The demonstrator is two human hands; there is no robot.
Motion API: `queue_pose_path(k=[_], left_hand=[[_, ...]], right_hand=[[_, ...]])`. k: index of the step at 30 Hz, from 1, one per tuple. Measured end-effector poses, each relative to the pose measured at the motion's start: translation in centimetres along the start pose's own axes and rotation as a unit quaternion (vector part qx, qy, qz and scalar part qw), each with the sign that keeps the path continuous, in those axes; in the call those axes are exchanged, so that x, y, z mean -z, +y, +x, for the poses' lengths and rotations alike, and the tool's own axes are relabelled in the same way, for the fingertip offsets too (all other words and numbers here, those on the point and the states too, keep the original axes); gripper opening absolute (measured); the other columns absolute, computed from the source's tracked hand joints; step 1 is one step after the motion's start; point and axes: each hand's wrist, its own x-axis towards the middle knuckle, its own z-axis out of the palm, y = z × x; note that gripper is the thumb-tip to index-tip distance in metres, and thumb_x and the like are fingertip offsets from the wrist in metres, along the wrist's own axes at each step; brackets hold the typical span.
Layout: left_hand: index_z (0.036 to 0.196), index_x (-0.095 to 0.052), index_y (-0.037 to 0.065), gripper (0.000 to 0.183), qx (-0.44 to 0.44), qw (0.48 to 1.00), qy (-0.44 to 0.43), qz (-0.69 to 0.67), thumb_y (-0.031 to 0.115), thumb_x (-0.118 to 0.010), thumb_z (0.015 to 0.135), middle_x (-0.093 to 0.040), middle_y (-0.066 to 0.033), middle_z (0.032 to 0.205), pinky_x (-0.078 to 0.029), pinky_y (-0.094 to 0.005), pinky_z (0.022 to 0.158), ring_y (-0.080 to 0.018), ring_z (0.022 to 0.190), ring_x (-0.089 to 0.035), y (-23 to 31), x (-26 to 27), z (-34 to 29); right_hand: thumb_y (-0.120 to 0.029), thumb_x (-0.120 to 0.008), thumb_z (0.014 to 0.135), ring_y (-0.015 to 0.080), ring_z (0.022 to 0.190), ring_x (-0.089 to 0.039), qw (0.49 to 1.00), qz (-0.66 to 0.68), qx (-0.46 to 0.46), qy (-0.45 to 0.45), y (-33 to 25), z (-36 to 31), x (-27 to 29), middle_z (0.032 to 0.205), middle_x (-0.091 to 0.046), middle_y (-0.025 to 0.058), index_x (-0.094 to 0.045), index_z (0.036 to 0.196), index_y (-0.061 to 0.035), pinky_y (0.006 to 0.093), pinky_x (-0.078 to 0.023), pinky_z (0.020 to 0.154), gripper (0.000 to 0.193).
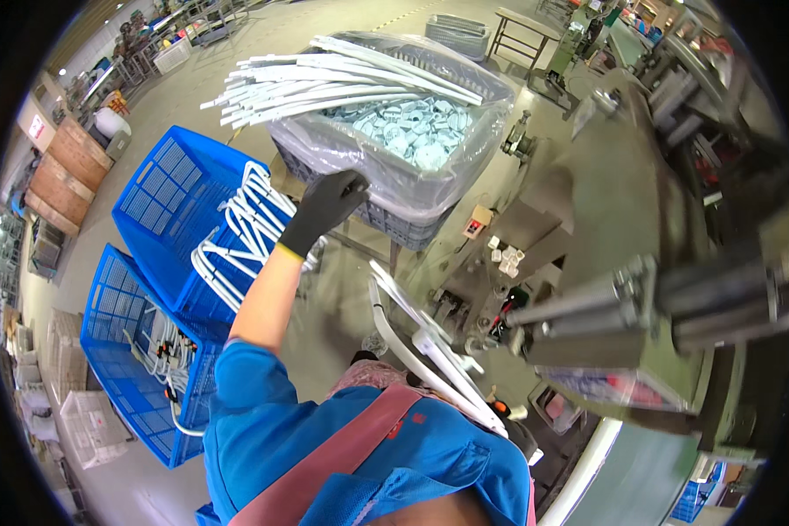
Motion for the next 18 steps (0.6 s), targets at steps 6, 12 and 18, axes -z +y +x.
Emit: queue_pose_path(k=[6, 12, 18], left_hand=[[0.089, -0.067, 0.008, 0.027, 0.089, 0.967, -0.119, 0.206, 0.033, -0.064, 0.081, -0.067, -0.0157, 0.087, -0.051, -0.0445, 0.074, -0.0317, 0.085, -0.066, -6.2, -5.2, 17.6], [0.101, -0.071, 0.006, 0.032, 0.177, 0.884, -0.267, 0.342, 0.026, -0.064, 0.078, -0.068, -0.0180, 0.107, -0.052, -0.0425, 0.086, -0.0303, 0.101, -0.066, -12.0, -11.7, 24.3], [0.092, -0.071, 0.004, 0.027, 0.120, 0.906, -0.279, 0.295, 0.017, -0.060, 0.071, -0.068, -0.0219, 0.094, -0.052, -0.0409, 0.081, -0.0339, 0.091, -0.067, -14.1, -12.1, 24.6]], right_hand=[[-0.020, -0.065, 0.074, 0.0250, 0.082, -0.068, 0.983, -0.134, -0.077, -0.099, -5.0, 3.5, -0.6, 0.088, -0.070, 0.0092, -0.072, 0.094, -0.0162, 0.0361, -0.053, 0.069, 0.022], [-0.020, -0.066, 0.077, 0.0267, 0.091, -0.063, 0.970, -0.111, -0.178, -0.126, -8.1, 3.1, -2.8, 0.098, -0.066, 0.0106, -0.067, 0.106, -0.0170, 0.0393, -0.050, 0.078, 0.030], [-0.020, -0.067, 0.079, 0.0283, 0.100, -0.059, 0.960, -0.095, -0.226, -0.136, -9.9, 1.4, -5.0, 0.108, -0.062, 0.0121, -0.061, 0.118, -0.0178, 0.0425, -0.046, 0.086, 0.039]])
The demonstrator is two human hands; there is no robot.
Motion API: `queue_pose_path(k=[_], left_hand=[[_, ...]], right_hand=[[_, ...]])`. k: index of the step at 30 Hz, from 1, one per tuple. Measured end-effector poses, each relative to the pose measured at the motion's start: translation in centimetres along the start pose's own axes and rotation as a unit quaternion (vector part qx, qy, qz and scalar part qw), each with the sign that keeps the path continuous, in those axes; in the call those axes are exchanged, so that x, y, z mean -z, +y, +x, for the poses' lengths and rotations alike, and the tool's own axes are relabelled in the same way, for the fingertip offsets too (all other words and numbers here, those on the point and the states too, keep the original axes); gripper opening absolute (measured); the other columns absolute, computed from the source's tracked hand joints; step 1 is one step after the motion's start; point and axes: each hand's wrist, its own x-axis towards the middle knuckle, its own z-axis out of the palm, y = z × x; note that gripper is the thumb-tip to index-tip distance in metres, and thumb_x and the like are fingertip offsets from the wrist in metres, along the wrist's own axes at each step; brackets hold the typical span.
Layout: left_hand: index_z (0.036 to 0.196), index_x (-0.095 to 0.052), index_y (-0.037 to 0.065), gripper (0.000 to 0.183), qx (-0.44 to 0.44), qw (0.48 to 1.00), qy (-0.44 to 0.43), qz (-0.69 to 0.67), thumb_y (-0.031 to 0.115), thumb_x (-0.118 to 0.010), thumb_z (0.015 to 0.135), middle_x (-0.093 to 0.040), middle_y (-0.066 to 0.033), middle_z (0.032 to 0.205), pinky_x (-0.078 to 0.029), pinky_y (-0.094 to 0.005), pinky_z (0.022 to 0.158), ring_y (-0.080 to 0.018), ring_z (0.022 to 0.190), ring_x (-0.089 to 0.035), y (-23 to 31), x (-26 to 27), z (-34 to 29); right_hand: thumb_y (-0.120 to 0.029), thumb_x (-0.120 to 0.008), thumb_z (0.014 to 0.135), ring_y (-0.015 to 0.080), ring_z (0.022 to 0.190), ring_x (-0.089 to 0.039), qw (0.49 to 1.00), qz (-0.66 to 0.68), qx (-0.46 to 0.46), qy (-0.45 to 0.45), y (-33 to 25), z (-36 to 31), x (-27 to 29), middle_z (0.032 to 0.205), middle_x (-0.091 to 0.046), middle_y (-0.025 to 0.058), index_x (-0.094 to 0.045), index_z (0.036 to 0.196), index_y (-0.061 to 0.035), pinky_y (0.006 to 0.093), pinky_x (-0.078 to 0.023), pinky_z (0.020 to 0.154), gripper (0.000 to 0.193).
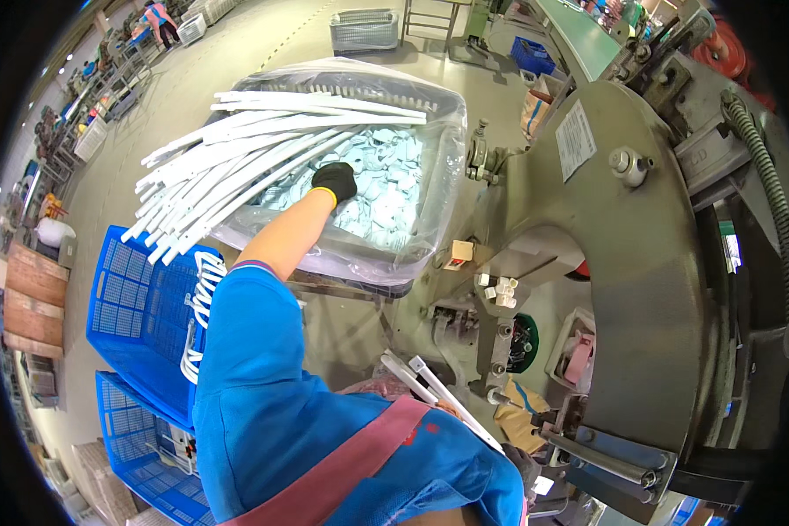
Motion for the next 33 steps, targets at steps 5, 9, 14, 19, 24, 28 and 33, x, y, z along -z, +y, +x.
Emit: queue_pose_path(k=[5, 9, 14, 19, 24, 28, 33], left_hand=[[0.075, -0.061, 0.006, 0.014, -0.072, 0.940, 0.180, -0.282, 0.019, -0.059, 0.071, -0.062, -0.0160, 0.075, -0.050, -0.0386, 0.070, -0.0292, 0.074, -0.063, -2.6, 1.6, 1.1], [0.077, -0.059, 0.005, 0.013, -0.106, 0.864, 0.115, -0.479, 0.017, -0.055, 0.077, -0.062, -0.0122, 0.073, -0.047, -0.0343, 0.066, -0.0230, 0.067, -0.058, -2.2, 2.0, 2.8], [0.082, -0.066, 0.008, 0.022, -0.155, 0.860, 0.037, -0.485, 0.026, -0.054, 0.083, -0.066, -0.0115, 0.078, -0.049, -0.0379, 0.072, -0.0255, 0.077, -0.064, -0.8, 2.8, 5.6], [0.089, -0.070, 0.019, 0.017, -0.179, 0.981, 0.048, -0.055, 0.017, -0.060, 0.075, -0.066, -0.0101, 0.104, -0.049, -0.0412, 0.085, -0.0289, 0.099, -0.063, 0.6, 1.1, 6.0], [0.091, -0.068, 0.017, 0.017, -0.208, 0.975, 0.007, 0.072, 0.026, -0.063, 0.078, -0.063, -0.0075, 0.104, -0.048, -0.0411, 0.087, -0.0273, 0.104, -0.060, 0.2, 0.9, 4.3], [0.101, -0.063, 0.011, 0.024, -0.280, 0.937, 0.146, -0.151, 0.030, -0.057, 0.087, -0.066, -0.0153, 0.095, -0.049, -0.0447, 0.079, -0.0336, 0.091, -0.063, 3.0, 4.4, 0.4], [0.099, -0.062, 0.003, 0.023, -0.340, 0.883, 0.071, -0.315, 0.018, -0.068, 0.084, -0.067, -0.0104, 0.094, -0.050, -0.0321, 0.070, -0.0235, 0.074, -0.060, 9.7, 7.5, -12.6]], right_hand=[[-0.025, -0.064, 0.080, 0.0305, 0.089, -0.061, 0.998, 0.052, -0.031, 0.029, -2.4, 0.5, -0.1, 0.089, -0.065, 0.0096, -0.065, 0.110, -0.0177, 0.0429, -0.048, 0.075, 0.030], [-0.025, -0.064, 0.077, 0.0323, 0.080, -0.062, 0.998, 0.038, 0.013, 0.041, -4.2, 1.3, 0.7, 0.082, -0.064, 0.0096, -0.065, 0.104, -0.0163, 0.0434, -0.047, 0.069, 0.028], [-0.022, -0.064, 0.075, 0.0301, 0.070, -0.062, 0.994, 0.020, 0.042, 0.098, -5.2, 1.4, 1.1, 0.075, -0.063, 0.0092, -0.067, 0.095, -0.0149, 0.0403, -0.048, 0.060, 0.022], [-0.024, -0.064, 0.077, 0.0294, 0.086, -0.061, 0.999, 0.019, 0.002, 0.050, -4.8, 0.1, 1.4, 0.086, -0.064, 0.0085, -0.065, 0.104, -0.0178, 0.0431, -0.048, 0.071, 0.028], [-0.029, -0.067, 0.075, 0.0285, 0.096, -0.059, 0.998, -0.009, -0.048, 0.030, -4.8, -1.0, 2.5, 0.094, -0.063, 0.0074, -0.063, 0.109, -0.0189, 0.0450, -0.046, 0.077, 0.035], [-0.026, -0.069, 0.075, 0.0320, 0.099, -0.059, 1.000, -0.014, -0.008, -0.006, -4.4, -0.6, 4.1, 0.109, -0.063, 0.0096, -0.061, 0.116, -0.0150, 0.0445, -0.047, 0.078, 0.043], [-0.029, -0.059, 0.084, 0.0303, 0.077, -0.065, 0.974, -0.117, 0.136, 0.141, -3.1, 0.4, 4.4, 0.085, -0.067, 0.0113, -0.064, 0.100, -0.0121, 0.0409, -0.050, 0.062, 0.024]])
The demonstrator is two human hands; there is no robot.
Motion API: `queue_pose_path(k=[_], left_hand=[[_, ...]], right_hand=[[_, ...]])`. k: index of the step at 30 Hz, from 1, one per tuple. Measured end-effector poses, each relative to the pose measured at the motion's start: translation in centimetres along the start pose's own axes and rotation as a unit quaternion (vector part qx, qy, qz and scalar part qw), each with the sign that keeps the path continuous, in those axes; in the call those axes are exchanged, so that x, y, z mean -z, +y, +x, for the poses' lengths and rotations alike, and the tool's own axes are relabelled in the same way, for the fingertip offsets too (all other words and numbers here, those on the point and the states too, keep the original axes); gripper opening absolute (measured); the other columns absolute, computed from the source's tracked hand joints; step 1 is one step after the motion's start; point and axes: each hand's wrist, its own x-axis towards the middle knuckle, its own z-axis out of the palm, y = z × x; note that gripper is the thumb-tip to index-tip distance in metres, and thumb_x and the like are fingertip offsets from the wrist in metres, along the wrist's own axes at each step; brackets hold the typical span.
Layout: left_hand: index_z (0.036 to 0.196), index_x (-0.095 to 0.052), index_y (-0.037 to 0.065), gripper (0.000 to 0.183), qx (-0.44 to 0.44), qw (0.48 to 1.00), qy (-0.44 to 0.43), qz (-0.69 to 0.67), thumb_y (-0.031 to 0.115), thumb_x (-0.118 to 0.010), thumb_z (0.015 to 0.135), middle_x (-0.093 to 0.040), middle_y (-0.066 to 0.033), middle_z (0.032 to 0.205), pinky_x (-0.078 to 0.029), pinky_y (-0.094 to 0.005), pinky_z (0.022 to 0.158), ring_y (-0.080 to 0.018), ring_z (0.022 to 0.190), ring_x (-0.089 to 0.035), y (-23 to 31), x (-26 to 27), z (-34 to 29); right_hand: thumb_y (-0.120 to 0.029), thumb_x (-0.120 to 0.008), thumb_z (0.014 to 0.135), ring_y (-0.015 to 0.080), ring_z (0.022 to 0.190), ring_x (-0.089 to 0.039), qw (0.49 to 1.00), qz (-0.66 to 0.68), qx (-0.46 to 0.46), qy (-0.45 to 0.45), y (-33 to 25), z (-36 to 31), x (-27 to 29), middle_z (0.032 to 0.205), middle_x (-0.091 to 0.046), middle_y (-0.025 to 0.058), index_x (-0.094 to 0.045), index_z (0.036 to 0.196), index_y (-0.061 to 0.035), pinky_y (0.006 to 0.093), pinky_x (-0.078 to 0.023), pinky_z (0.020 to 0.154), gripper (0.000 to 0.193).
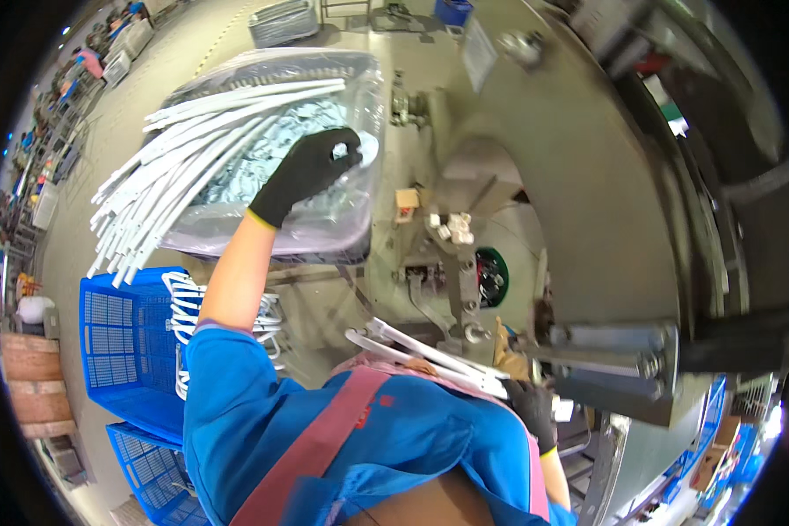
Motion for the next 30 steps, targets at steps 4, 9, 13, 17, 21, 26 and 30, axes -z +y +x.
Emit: queue_pose_path(k=[4, 9, 13, 17, 21, 26, 30], left_hand=[[0.099, -0.062, 0.004, 0.020, -0.107, 0.990, -0.051, -0.075, 0.019, -0.065, 0.086, -0.064, -0.0157, 0.109, -0.051, -0.0364, 0.078, -0.0321, 0.090, -0.063, 9.3, -6.5, -6.6], [0.112, -0.057, 0.007, 0.035, -0.062, 0.969, -0.100, -0.216, 0.021, -0.068, 0.083, -0.064, -0.0158, 0.100, -0.050, -0.0386, 0.079, -0.0332, 0.093, -0.064, 16.3, -14.1, -12.4], [0.105, -0.062, 0.005, 0.037, -0.105, 0.993, 0.011, -0.051, 0.026, -0.072, 0.076, -0.066, -0.0157, 0.088, -0.051, -0.0415, 0.064, -0.0364, 0.071, -0.064, 18.8, -18.1, -14.1], [0.112, -0.061, 0.009, 0.042, -0.094, 0.994, 0.026, 0.057, 0.024, -0.071, 0.075, -0.065, -0.0147, 0.100, -0.052, -0.0424, 0.069, -0.0348, 0.079, -0.065, 19.3, -21.0, -14.9], [0.115, -0.056, 0.006, 0.044, -0.076, 0.994, 0.026, 0.077, 0.025, -0.069, 0.078, -0.062, -0.0174, 0.107, -0.052, -0.0413, 0.072, -0.0338, 0.088, -0.064, 19.3, -22.4, -15.5], [0.115, -0.058, 0.005, 0.042, -0.019, 0.989, 0.112, 0.095, 0.030, -0.067, 0.083, -0.065, -0.0149, 0.106, -0.051, -0.0401, 0.080, -0.0318, 0.093, -0.065, 18.8, -19.1, -18.7], [0.101, -0.068, 0.007, 0.023, 0.103, 0.980, -0.017, 0.169, 0.025, -0.064, 0.087, -0.069, -0.0111, 0.093, -0.051, -0.0385, 0.074, -0.0285, 0.085, -0.066, 17.1, -12.5, -24.6]], right_hand=[[-0.031, -0.067, 0.075, 0.0317, 0.073, -0.064, 0.994, 0.097, 0.044, 0.009, 2.8, 0.8, -0.1, 0.083, -0.066, 0.0111, -0.065, 0.100, -0.0108, 0.0432, -0.049, 0.062, 0.033], [-0.022, -0.068, 0.066, 0.0263, 0.073, -0.063, 0.989, 0.068, 0.130, -0.023, 6.3, 1.8, 1.3, 0.077, -0.062, 0.0053, -0.065, 0.100, -0.0132, 0.0404, -0.049, 0.059, 0.036], [-0.024, -0.068, 0.066, 0.0240, 0.072, -0.062, 0.978, 0.022, 0.205, -0.009, 8.3, 2.1, 2.6, 0.076, -0.060, 0.0043, -0.063, 0.101, -0.0133, 0.0389, -0.049, 0.059, 0.037], [-0.026, -0.069, 0.067, 0.0233, 0.072, -0.062, 0.968, -0.008, 0.251, -0.002, 10.2, 2.8, 3.4, 0.076, -0.059, 0.0035, -0.062, 0.099, -0.0133, 0.0377, -0.049, 0.061, 0.036], [-0.028, -0.070, 0.065, 0.0219, 0.073, -0.061, 0.954, -0.012, 0.298, 0.011, 11.2, 3.8, 4.1, 0.081, -0.060, 0.0024, -0.061, 0.101, -0.0140, 0.0363, -0.048, 0.062, 0.039], [-0.025, -0.069, 0.067, 0.0205, 0.078, -0.061, 0.945, -0.030, 0.324, 0.010, 10.6, 5.8, 4.9, 0.086, -0.061, 0.0019, -0.061, 0.100, -0.0145, 0.0376, -0.048, 0.064, 0.036], [-0.016, -0.071, 0.068, 0.0265, 0.079, -0.063, 0.955, -0.006, 0.293, 0.034, 9.6, 7.3, 4.9, 0.091, -0.063, 0.0042, -0.063, 0.107, -0.0149, 0.0384, -0.050, 0.066, 0.039]])
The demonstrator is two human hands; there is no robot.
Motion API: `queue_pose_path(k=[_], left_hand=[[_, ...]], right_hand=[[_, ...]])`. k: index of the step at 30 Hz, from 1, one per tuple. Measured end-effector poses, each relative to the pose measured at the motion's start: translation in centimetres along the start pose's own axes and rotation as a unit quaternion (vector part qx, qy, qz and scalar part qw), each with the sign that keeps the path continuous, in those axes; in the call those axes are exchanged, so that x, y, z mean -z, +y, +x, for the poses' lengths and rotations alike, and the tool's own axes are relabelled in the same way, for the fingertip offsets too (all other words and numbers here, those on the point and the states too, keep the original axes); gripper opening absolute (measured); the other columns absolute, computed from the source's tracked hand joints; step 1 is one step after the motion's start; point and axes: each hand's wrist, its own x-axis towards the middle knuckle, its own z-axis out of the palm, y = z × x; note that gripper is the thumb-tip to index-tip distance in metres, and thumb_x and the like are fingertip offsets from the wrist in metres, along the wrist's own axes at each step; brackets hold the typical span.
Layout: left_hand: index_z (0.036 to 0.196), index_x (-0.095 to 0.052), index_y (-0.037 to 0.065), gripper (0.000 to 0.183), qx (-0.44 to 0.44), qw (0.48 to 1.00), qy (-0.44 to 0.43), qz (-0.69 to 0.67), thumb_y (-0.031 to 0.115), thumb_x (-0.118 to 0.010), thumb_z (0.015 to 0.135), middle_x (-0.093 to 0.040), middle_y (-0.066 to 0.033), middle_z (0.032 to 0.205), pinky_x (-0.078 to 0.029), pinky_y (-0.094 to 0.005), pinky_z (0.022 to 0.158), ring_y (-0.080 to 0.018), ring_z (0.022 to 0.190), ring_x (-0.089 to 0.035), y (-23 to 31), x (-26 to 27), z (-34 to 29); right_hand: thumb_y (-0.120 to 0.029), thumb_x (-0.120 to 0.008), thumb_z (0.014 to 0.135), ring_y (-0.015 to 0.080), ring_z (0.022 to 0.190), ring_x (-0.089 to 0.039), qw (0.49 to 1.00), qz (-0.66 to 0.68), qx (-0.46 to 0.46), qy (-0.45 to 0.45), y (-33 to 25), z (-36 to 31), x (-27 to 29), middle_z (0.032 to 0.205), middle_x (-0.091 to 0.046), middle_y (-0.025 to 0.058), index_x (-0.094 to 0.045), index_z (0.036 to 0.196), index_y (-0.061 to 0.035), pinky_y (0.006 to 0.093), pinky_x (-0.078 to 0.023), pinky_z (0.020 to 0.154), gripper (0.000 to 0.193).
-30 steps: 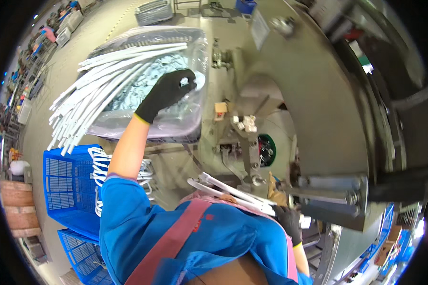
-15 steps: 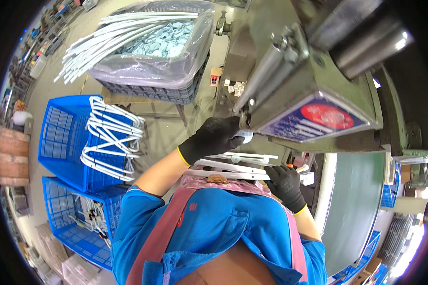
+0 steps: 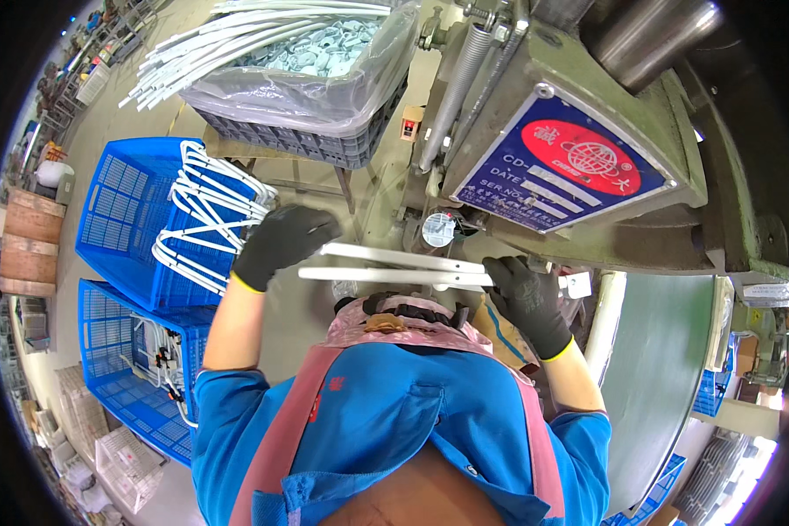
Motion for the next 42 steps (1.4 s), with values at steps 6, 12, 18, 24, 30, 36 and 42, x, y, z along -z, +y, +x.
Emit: queue_pose_path(k=[6, 12, 18, 24, 30, 36, 42], left_hand=[[0.100, -0.066, 0.004, 0.028, 0.220, 0.924, -0.051, -0.309, 0.029, -0.055, 0.093, -0.063, -0.0038, 0.071, -0.043, -0.0254, 0.052, -0.0085, 0.054, -0.050, -2.0, 2.3, -0.4], [0.100, -0.066, 0.001, 0.029, 0.202, 0.926, -0.029, -0.319, 0.028, -0.055, 0.094, -0.060, -0.0016, 0.070, -0.042, -0.0252, 0.055, -0.0082, 0.058, -0.049, -2.8, 3.1, 1.6], [0.097, -0.065, -0.001, 0.029, 0.174, 0.933, -0.038, -0.313, 0.027, -0.055, 0.094, -0.058, -0.0038, 0.070, -0.043, -0.0268, 0.061, -0.0102, 0.064, -0.051, -3.5, 3.0, 2.7], [0.088, -0.063, 0.001, 0.025, 0.187, 0.938, -0.034, -0.289, 0.024, -0.055, 0.091, -0.054, -0.0030, 0.063, -0.041, -0.0282, 0.056, -0.0094, 0.057, -0.048, -3.2, 2.9, 3.3], [0.088, -0.064, 0.004, 0.021, 0.210, 0.951, -0.011, -0.227, 0.024, -0.057, 0.088, -0.056, -0.0065, 0.063, -0.043, -0.0330, 0.056, -0.0150, 0.054, -0.053, -2.4, 2.6, 3.4], [0.091, -0.063, 0.002, 0.024, 0.199, 0.964, 0.036, -0.175, 0.025, -0.057, 0.089, -0.059, -0.0109, 0.069, -0.044, -0.0336, 0.058, -0.0202, 0.059, -0.056, -2.0, 1.8, 3.0], [0.096, -0.063, 0.001, 0.025, 0.171, 0.944, 0.284, 0.003, 0.024, -0.065, 0.085, -0.066, -0.0139, 0.084, -0.051, -0.0353, 0.069, -0.0289, 0.078, -0.066, 0.0, 0.5, 2.5]], right_hand=[[-0.014, -0.068, 0.073, 0.0327, 0.103, -0.059, 0.998, 0.007, 0.005, 0.059, 1.0, 1.3, -3.8, 0.113, -0.062, 0.0123, -0.061, 0.120, -0.0159, 0.0422, -0.050, 0.085, 0.047], [-0.025, -0.069, 0.081, 0.0321, 0.105, -0.058, 0.991, -0.032, 0.024, 0.124, 2.3, 1.6, -6.5, 0.117, -0.060, 0.0128, -0.060, 0.125, -0.0133, 0.0414, -0.047, 0.092, 0.046], [-0.027, -0.072, 0.081, 0.0286, 0.104, -0.058, 0.992, 0.014, -0.008, 0.128, 2.3, 1.2, -7.1, 0.116, -0.060, 0.0110, -0.066, 0.115, -0.0108, 0.0389, -0.048, 0.088, 0.038], [-0.028, -0.070, 0.085, 0.0249, 0.118, -0.053, 0.986, 0.061, 0.000, 0.153, 3.3, 1.3, -8.2, 0.130, -0.055, 0.0073, -0.051, 0.134, -0.0118, 0.0372, -0.044, 0.097, 0.056], [-0.026, -0.050, 0.097, 0.0236, 0.125, -0.048, 0.945, 0.291, -0.048, -0.140, 5.5, 2.3, -2.7, 0.142, -0.045, 0.0085, -0.043, 0.140, -0.0116, 0.0387, -0.042, 0.102, 0.045], [-0.020, -0.049, 0.096, 0.0222, 0.122, -0.049, 0.750, 0.617, -0.192, -0.143, 3.4, 4.1, -1.8, 0.142, -0.042, 0.0159, -0.038, 0.140, -0.0039, 0.0342, -0.048, 0.094, 0.048], [-0.015, -0.064, 0.089, 0.0168, 0.111, -0.055, 0.794, 0.472, -0.339, -0.180, 1.9, 4.0, -2.3, 0.131, -0.053, 0.0109, -0.048, 0.132, -0.0036, 0.0276, -0.049, 0.075, 0.047]])
